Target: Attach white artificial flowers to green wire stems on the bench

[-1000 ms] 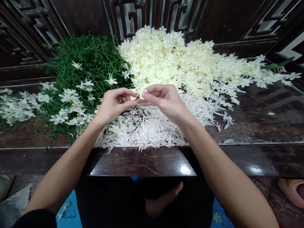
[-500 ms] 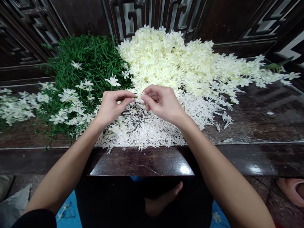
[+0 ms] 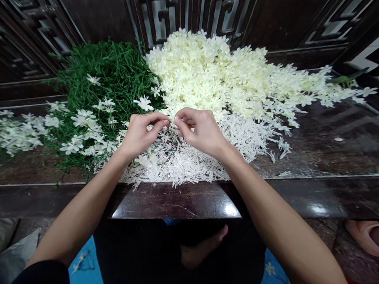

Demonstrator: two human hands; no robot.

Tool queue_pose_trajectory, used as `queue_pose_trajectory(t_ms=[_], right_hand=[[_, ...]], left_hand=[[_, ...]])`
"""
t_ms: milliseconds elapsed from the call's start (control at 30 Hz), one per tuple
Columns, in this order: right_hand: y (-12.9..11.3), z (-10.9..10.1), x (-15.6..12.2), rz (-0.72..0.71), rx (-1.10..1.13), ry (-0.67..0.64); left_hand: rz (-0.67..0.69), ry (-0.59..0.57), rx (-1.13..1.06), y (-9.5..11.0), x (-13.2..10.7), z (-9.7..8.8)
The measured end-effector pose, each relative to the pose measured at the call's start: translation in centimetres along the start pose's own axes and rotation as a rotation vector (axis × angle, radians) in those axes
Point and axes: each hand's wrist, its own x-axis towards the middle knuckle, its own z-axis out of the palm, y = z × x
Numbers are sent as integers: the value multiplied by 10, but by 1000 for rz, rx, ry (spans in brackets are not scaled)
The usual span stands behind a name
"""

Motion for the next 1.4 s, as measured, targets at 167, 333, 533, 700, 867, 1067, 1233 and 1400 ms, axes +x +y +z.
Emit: queue_pose_trajectory(t_ms=[167, 333, 533, 700, 867, 1067, 1233, 1400], right_hand=[[0, 2, -1, -21, 10, 10], [1, 4, -2, -57, 12, 31], [3, 6, -2, -85, -34, 40], [2, 7, -3, -116, -71, 45], [4, 8, -4, -108, -72, 37], [8, 11, -6, -80, -67, 59], [8, 13, -7, -85, -75, 71], [10, 11, -2, -110, -37, 93]], left_hand=[[-22, 34, -54, 2, -3, 6], [-34, 71, -87, 1, -4, 10], [-40, 81, -97, 1, -4, 12], [-18, 84, -100, 1, -4, 11], [-12, 75, -95, 1, -5, 11], [-29, 59, -57, 3, -6, 12], [19, 50, -3, 4, -5, 11], [58, 65, 50, 1, -3, 9]])
